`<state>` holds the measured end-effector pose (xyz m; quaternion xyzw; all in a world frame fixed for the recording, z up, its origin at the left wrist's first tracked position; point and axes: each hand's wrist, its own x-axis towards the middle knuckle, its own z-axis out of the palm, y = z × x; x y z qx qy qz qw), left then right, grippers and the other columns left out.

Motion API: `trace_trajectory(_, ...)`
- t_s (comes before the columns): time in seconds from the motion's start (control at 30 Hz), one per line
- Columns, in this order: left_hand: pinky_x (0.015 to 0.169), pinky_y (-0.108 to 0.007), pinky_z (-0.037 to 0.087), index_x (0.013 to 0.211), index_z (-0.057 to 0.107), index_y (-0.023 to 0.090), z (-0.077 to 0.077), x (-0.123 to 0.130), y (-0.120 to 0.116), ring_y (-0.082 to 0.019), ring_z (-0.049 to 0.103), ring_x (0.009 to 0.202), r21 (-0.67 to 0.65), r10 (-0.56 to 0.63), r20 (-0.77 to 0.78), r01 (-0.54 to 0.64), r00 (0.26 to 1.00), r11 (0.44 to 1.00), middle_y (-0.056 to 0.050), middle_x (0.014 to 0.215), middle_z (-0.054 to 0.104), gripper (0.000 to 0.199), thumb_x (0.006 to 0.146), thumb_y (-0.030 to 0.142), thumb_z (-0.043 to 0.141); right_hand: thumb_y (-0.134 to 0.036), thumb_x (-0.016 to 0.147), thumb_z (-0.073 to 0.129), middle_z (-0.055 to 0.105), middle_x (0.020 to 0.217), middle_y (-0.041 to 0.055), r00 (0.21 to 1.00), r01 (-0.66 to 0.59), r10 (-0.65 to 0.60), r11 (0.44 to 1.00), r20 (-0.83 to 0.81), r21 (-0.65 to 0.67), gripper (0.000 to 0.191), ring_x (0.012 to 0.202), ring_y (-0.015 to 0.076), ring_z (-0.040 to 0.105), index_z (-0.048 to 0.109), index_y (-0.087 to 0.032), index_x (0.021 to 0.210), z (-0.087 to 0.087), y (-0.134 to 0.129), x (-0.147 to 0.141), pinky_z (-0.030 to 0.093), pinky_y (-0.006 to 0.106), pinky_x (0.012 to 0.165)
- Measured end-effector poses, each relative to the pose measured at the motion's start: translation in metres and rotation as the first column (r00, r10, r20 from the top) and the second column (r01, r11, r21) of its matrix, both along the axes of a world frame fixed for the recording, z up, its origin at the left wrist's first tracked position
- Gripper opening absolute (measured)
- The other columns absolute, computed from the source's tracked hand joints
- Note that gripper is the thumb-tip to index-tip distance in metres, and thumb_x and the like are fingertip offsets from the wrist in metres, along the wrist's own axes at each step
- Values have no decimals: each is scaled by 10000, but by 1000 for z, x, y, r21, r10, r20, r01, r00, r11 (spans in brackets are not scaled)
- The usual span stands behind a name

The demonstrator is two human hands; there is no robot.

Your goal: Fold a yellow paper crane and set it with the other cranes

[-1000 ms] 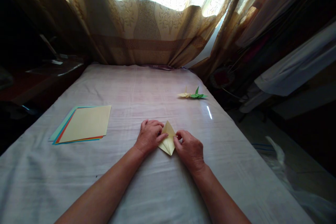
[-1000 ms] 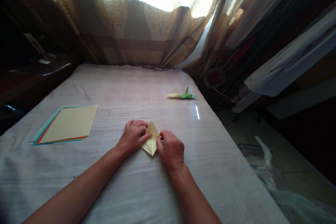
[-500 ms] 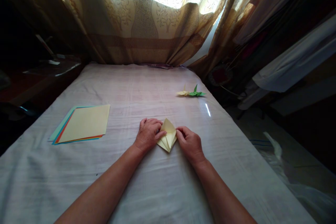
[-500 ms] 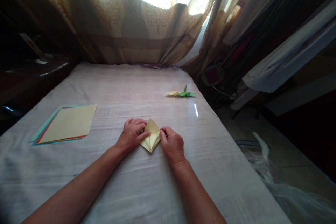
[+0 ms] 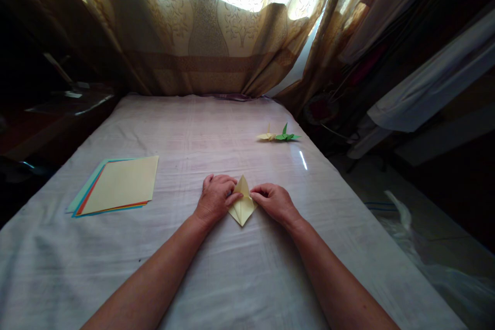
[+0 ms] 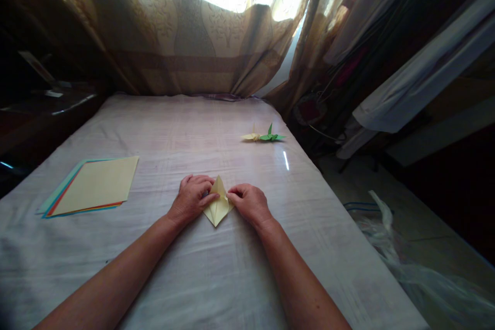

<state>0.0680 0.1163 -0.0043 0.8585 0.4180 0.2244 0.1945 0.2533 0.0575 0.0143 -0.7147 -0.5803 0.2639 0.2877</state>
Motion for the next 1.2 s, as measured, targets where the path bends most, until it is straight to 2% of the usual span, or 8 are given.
trace_trajectory(0.27,1073,-505,224,771,642,242,1,1,0,-232,574,1114,16,10,-4,-10,1000,1000,-10,1111,702,71,831,279,659,-191,812,624,755,912,-36,991,-103,103,995,84,-6,210,860,153,678,767,-313,905,-4,1,4,483,239,774)
trace_trajectory(0.8,1063,-496,224,752,637,227,3,1,0,-212,575,1116,-7,-7,-15,7,1000,1000,-6,1117,702,118,864,263,627,-256,798,663,717,870,-15,982,-27,24,1000,189,13,67,792,138,630,727,-253,817,-1,-7,-10,419,235,708)
trace_trajectory(0.97,1092,-499,205,786,656,234,5,-1,-1,-218,560,1138,-21,-18,-10,18,1000,1000,-16,1146,688,187,903,354,573,-265,800,644,711,855,-8,978,-12,12,1000,210,-4,70,792,146,621,711,-250,791,0,-7,-13,404,244,704)
trace_trajectory(1.1,1103,-522,194,822,652,231,5,-2,-2,-247,543,1163,-11,-29,-28,29,999,1000,-33,1182,672,198,842,428,647,-272,789,643,710,838,-3,978,-6,6,1000,209,0,77,771,155,620,711,-245,762,1,-7,-13,405,255,686)
trace_trajectory(1.2,1107,-527,195,863,646,233,4,-2,-3,-258,539,1172,-7,-30,-33,30,999,1000,-32,1189,667,221,774,421,723,-270,767,655,718,838,-5,992,-25,26,1000,125,-7,77,773,157,631,727,-246,778,0,-3,-9,423,253,693)
